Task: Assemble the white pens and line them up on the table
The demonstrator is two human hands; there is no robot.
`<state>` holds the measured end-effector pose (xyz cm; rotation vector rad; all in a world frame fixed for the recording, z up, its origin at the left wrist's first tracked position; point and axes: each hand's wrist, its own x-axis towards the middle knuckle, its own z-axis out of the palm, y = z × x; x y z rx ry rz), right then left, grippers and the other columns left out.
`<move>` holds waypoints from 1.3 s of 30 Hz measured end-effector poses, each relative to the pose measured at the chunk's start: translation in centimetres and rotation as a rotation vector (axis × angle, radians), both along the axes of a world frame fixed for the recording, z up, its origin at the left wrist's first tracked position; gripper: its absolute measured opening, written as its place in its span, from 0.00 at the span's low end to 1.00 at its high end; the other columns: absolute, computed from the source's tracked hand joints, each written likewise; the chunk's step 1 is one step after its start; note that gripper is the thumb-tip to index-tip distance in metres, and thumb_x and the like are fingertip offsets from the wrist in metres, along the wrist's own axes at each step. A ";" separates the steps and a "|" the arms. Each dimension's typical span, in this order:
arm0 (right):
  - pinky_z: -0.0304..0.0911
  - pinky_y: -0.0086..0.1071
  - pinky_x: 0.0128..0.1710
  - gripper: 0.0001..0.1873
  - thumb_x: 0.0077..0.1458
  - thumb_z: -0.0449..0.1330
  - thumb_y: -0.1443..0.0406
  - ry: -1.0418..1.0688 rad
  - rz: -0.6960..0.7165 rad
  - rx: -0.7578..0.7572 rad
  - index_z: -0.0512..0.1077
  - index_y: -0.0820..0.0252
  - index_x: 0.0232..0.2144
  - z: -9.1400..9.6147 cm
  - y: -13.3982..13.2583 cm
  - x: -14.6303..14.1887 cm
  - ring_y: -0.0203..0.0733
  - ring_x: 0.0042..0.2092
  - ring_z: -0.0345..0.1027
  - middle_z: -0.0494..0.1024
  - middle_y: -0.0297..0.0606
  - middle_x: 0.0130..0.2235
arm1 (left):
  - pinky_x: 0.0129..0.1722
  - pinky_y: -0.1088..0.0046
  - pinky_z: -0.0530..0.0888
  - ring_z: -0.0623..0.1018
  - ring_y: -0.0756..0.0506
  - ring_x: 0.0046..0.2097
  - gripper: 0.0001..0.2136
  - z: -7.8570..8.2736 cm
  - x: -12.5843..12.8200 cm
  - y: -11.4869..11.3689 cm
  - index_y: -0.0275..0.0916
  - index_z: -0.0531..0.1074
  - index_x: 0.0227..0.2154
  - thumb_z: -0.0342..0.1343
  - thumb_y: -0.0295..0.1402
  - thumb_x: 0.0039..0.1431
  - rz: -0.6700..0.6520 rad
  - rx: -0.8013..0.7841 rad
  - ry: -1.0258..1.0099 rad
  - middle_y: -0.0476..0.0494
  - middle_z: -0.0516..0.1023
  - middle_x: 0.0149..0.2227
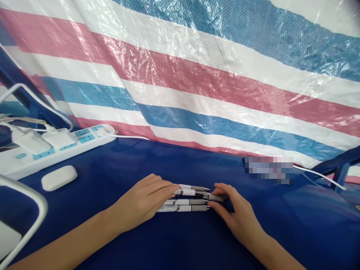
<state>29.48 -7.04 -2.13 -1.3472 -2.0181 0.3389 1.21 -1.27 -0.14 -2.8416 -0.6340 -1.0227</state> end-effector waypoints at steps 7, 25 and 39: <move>0.67 0.25 0.36 0.03 0.65 0.56 0.61 0.052 0.090 0.077 0.67 0.52 0.38 0.2 -0.1 -0.4 0.35 0.35 0.72 0.76 0.31 0.35 | 0.36 0.70 0.72 0.75 0.48 0.35 0.12 -0.1 0.2 -0.2 0.35 0.70 0.49 0.48 0.23 0.66 -0.048 0.024 0.004 0.41 0.79 0.41; 0.68 0.25 0.49 0.24 0.61 0.48 0.77 -0.003 0.207 0.103 0.60 0.53 0.56 0.2 -1.6 0.5 0.35 0.52 0.71 0.76 0.36 0.52 | 0.39 0.69 0.73 0.76 0.48 0.37 0.11 0.8 0.0 -0.6 0.36 0.70 0.49 0.50 0.24 0.66 -0.098 0.045 0.006 0.43 0.80 0.39; 0.67 0.27 0.38 0.09 0.61 0.55 0.74 0.065 0.139 0.207 0.64 0.58 0.42 0.1 -0.7 -0.4 0.35 0.37 0.70 0.74 0.36 0.37 | 0.40 0.68 0.74 0.77 0.48 0.37 0.10 0.3 -0.1 -0.3 0.35 0.70 0.48 0.47 0.24 0.68 -0.046 0.084 -0.053 0.42 0.81 0.40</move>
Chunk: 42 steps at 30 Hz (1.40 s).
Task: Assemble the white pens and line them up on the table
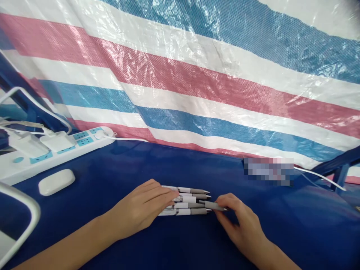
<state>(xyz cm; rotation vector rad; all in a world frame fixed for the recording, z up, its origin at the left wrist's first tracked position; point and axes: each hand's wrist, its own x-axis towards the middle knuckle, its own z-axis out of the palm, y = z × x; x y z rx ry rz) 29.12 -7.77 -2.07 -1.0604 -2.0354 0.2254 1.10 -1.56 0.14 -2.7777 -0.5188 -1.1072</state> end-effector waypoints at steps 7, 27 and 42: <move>0.65 0.29 0.34 0.09 0.62 0.58 0.70 -0.093 0.087 0.090 0.67 0.61 0.45 0.7 -0.1 0.4 0.35 0.32 0.68 0.76 0.36 0.32 | 0.39 0.69 0.74 0.77 0.48 0.38 0.11 0.2 -0.3 -0.3 0.34 0.70 0.48 0.48 0.23 0.67 -0.021 -0.001 0.062 0.42 0.81 0.40; 0.67 0.26 0.32 0.01 0.67 0.52 0.63 0.027 0.067 -0.205 0.63 0.52 0.39 0.4 -0.8 0.3 0.34 0.33 0.73 0.77 0.31 0.35 | 0.44 0.69 0.75 0.78 0.48 0.40 0.12 -0.5 -0.3 -0.3 0.36 0.70 0.49 0.48 0.23 0.66 0.014 -0.012 0.009 0.43 0.80 0.41; 0.65 0.26 0.28 0.07 0.68 0.50 0.63 -0.138 -0.006 -0.007 0.65 0.59 0.44 1.3 -0.5 -0.4 0.35 0.29 0.68 0.73 0.35 0.31 | 0.44 0.72 0.75 0.79 0.50 0.38 0.12 0.5 0.2 -0.5 0.37 0.72 0.46 0.43 0.25 0.69 0.034 -0.013 0.040 0.44 0.81 0.39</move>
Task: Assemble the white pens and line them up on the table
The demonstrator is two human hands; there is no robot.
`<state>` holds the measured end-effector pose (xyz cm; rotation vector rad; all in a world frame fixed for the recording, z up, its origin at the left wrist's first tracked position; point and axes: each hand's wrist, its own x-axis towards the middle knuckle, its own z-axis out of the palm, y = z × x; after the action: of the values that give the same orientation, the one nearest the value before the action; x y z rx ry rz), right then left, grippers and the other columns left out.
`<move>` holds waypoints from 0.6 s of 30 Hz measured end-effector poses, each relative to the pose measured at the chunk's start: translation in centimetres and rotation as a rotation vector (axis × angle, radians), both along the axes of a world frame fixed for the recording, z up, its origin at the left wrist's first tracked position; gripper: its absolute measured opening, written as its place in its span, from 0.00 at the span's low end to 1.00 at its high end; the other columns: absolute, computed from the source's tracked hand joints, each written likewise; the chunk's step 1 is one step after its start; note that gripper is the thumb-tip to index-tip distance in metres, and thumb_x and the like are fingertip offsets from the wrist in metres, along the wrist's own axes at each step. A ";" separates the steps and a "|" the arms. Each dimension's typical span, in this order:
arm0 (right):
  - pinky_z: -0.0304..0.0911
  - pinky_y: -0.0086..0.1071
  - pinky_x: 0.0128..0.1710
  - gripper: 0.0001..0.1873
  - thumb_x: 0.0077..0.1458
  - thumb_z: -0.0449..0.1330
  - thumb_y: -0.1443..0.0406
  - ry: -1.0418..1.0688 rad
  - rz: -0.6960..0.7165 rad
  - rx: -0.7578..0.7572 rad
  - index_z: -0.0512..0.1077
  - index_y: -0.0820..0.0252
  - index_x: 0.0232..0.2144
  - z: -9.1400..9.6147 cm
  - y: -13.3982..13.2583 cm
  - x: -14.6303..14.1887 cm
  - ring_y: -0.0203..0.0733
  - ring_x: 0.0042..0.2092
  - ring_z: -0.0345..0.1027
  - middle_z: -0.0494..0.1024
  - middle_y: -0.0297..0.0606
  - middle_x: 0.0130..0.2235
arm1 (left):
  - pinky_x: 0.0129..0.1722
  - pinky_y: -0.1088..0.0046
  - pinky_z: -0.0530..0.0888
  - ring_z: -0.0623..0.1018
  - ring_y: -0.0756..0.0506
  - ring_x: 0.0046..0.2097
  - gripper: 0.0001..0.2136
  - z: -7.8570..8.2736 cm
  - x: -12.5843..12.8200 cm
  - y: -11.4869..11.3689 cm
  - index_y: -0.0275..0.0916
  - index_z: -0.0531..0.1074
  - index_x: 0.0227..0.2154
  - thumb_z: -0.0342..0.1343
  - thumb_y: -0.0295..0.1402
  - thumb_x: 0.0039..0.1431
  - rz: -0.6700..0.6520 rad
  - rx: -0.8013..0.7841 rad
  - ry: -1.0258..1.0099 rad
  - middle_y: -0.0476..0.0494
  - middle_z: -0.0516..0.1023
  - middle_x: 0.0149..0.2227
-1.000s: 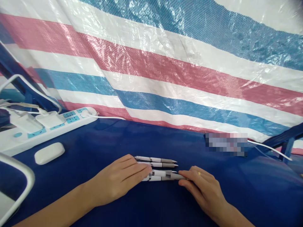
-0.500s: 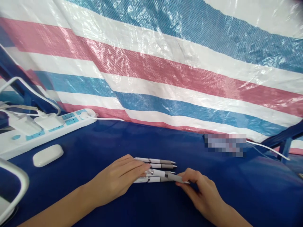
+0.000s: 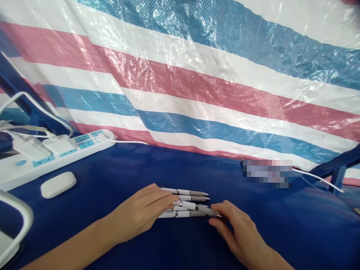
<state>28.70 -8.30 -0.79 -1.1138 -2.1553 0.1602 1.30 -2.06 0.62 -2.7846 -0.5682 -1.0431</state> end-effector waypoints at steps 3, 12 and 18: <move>0.66 0.25 0.31 0.05 0.68 0.49 0.67 0.033 0.040 -0.035 0.63 0.58 0.45 -0.4 0.0 0.2 0.34 0.30 0.68 0.73 0.35 0.32 | 0.48 0.72 0.73 0.79 0.50 0.41 0.13 -0.7 -0.5 0.2 0.38 0.72 0.47 0.43 0.25 0.69 0.019 -0.030 0.001 0.45 0.81 0.40; 0.62 0.30 0.27 0.14 0.69 0.45 0.66 -0.015 0.043 -0.028 0.67 0.57 0.33 0.1 0.3 0.5 0.36 0.26 0.64 0.70 0.32 0.26 | 0.44 0.72 0.76 0.79 0.49 0.37 0.11 -0.5 -0.3 -0.1 0.36 0.71 0.47 0.46 0.25 0.68 -0.035 -0.010 0.005 0.45 0.81 0.38; 0.68 0.29 0.33 0.09 0.65 0.53 0.64 0.089 -0.059 -0.096 0.62 0.55 0.48 -1.0 0.1 0.4 0.37 0.32 0.70 0.73 0.34 0.34 | 0.45 0.70 0.77 0.79 0.48 0.41 0.13 -1.6 -0.8 0.2 0.38 0.69 0.51 0.48 0.25 0.67 0.026 -0.114 -0.035 0.42 0.80 0.42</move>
<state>29.09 -8.17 -1.75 -1.2001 -2.0526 0.2836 0.52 -1.82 -1.01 -2.8525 -0.6868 -1.0891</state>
